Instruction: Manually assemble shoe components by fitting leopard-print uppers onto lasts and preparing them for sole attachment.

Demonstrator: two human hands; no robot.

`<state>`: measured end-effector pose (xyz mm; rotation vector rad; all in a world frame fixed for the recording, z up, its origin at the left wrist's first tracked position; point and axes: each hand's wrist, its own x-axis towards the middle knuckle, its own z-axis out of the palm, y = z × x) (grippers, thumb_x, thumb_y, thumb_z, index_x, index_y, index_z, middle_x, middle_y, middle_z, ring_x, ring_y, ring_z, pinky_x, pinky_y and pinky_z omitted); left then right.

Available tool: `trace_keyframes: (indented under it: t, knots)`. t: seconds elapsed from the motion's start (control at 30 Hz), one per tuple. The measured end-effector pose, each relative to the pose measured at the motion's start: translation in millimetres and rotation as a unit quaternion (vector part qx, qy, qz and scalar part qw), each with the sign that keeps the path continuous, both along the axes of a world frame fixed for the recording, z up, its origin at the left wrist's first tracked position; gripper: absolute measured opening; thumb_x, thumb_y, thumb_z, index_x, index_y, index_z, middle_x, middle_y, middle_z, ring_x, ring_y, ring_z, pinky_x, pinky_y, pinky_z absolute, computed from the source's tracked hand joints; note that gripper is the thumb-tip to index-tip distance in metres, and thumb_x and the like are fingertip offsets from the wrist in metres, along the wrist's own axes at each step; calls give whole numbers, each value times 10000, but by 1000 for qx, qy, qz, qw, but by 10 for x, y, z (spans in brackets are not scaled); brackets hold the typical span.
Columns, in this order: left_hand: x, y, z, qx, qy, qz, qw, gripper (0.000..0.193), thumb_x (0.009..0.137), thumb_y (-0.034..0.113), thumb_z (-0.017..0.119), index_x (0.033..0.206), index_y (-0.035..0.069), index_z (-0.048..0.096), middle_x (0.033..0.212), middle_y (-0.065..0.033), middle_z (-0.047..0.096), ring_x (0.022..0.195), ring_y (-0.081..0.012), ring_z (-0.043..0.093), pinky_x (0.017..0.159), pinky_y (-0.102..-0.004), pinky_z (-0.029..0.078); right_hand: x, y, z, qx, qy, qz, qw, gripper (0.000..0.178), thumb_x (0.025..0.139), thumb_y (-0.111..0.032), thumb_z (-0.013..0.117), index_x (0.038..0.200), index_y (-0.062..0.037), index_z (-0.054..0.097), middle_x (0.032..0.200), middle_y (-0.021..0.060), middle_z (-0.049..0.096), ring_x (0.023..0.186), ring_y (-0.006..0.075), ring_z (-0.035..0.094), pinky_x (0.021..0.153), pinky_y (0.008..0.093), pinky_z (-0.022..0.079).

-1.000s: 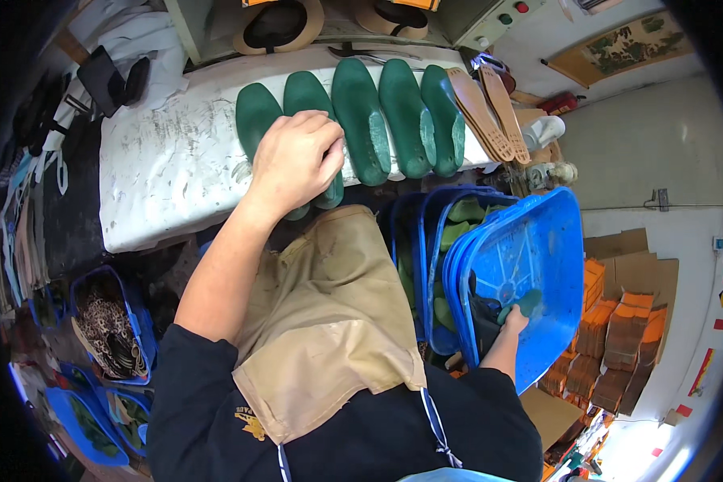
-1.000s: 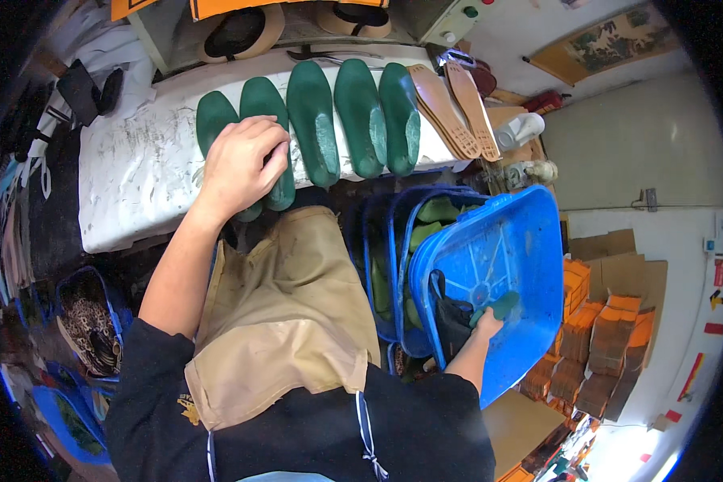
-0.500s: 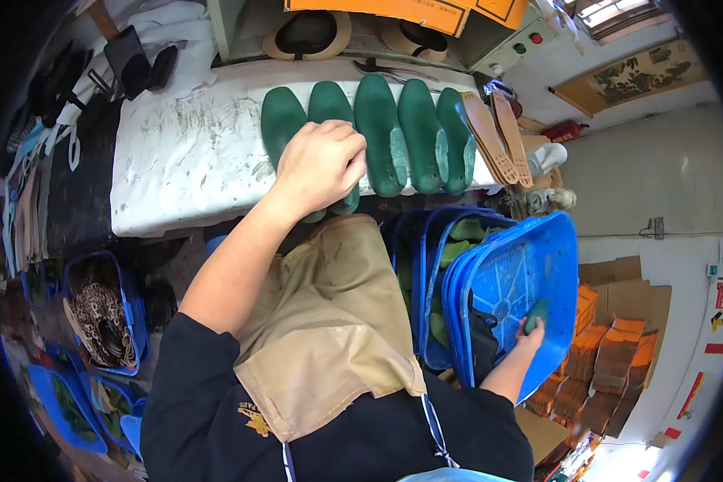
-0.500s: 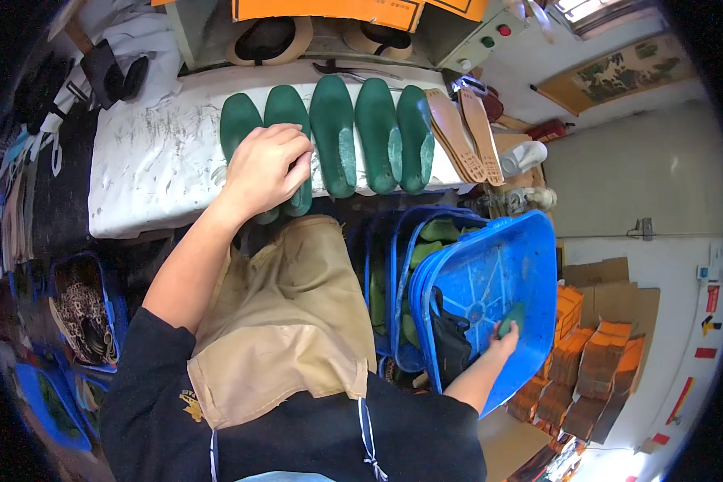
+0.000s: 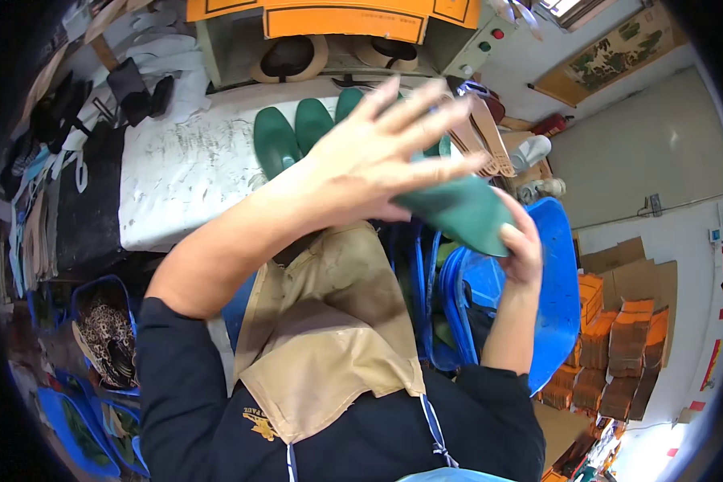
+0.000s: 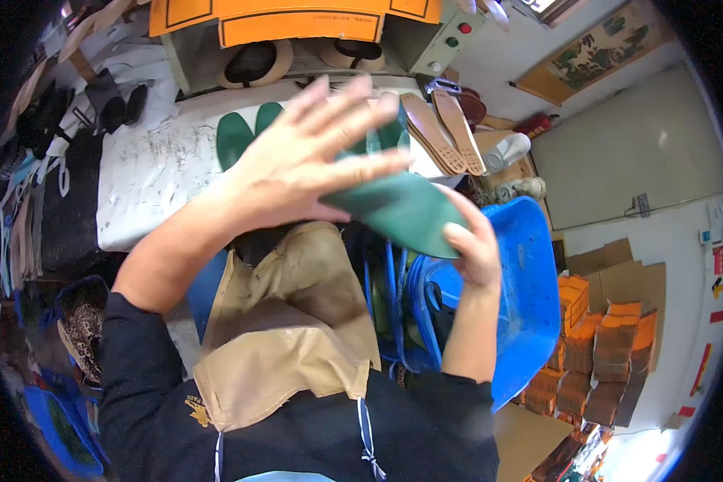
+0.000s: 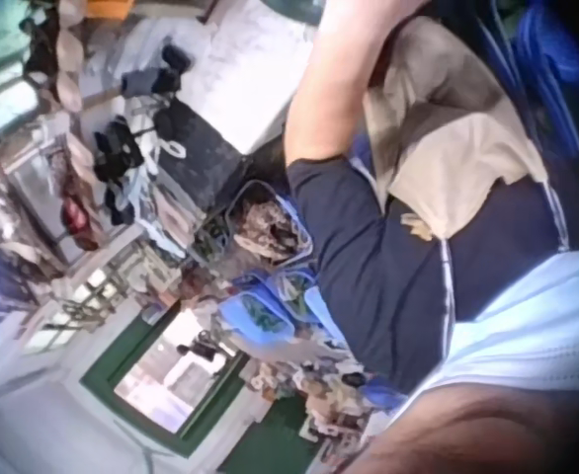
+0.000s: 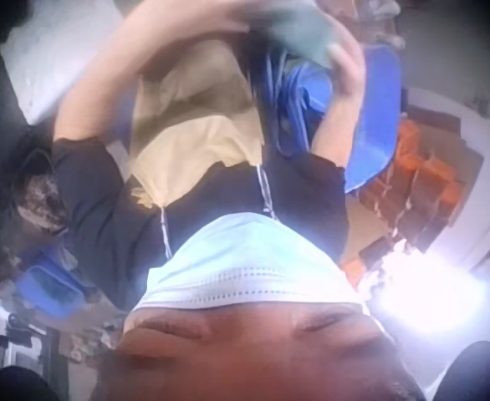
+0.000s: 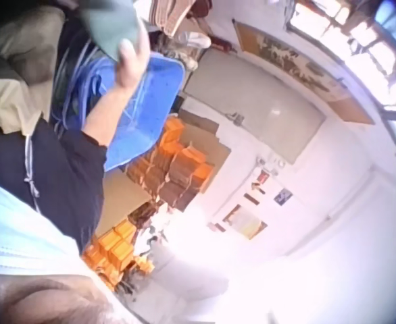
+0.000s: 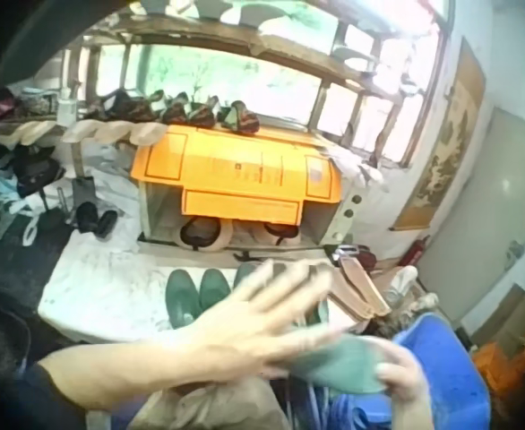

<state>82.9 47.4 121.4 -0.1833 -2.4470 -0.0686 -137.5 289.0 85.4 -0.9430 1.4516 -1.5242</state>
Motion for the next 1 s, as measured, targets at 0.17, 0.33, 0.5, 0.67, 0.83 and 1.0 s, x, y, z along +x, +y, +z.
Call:
trace_keyframes:
  t: [0.17,0.33,0.5,0.67,0.83,1.0]
  knots:
    - [659,-40,-518,495,-166,4,853,837,848,170,789,1556,151,344,1288,-117,581,1117,-272,615,978,-419,505,455,-1016,-226,-117,-168,165,965,633,1035,-423,560,1468,30,468,1129,101,666,929,157,638,805,293,527]
    - [1019,-42,-1279,890,67,-103,439,645,998,557,561,1407,66,473,1159,-132,638,954,-230,662,814,-385,581,780,-1532,-1022,0,485,-76,871,633,984,-153,598,1546,2,349,1453,224,527,1370,369,491,1123,391,410]
    - [1046,-61,-1245,896,137,-130,402,778,1000,696,400,1276,-11,570,1059,-139,680,843,-243,697,727,-373,604,991,-1665,-1226,-17,404,-114,908,681,924,-117,557,1564,-28,338,1470,278,506,1347,388,527,1085,404,444]
    - [656,-86,-931,902,129,-147,384,894,1010,713,317,1435,-63,445,1289,-224,630,1109,-306,676,951,-415,570,1170,-1804,-1232,-42,29,12,999,609,1063,-276,504,1570,4,314,1535,214,455,1463,287,397,1195,390,306]
    - [13,-123,-1161,892,195,-84,399,514,1091,382,462,1449,13,455,1401,-136,561,1300,-261,546,1153,-390,406,1330,-1358,-588,-183,-35,-62,981,658,1044,-307,546,1578,-7,305,1589,199,371,1490,293,348,1221,407,267]
    - [-209,215,-1321,840,174,-21,513,765,1092,363,462,1614,-22,56,1700,-149,97,1565,-210,121,1265,-331,126,821,-1427,-815,57,108,-75,990,569,963,-233,653,1463,-12,497,1493,266,471,1308,371,546,1076,433,446]
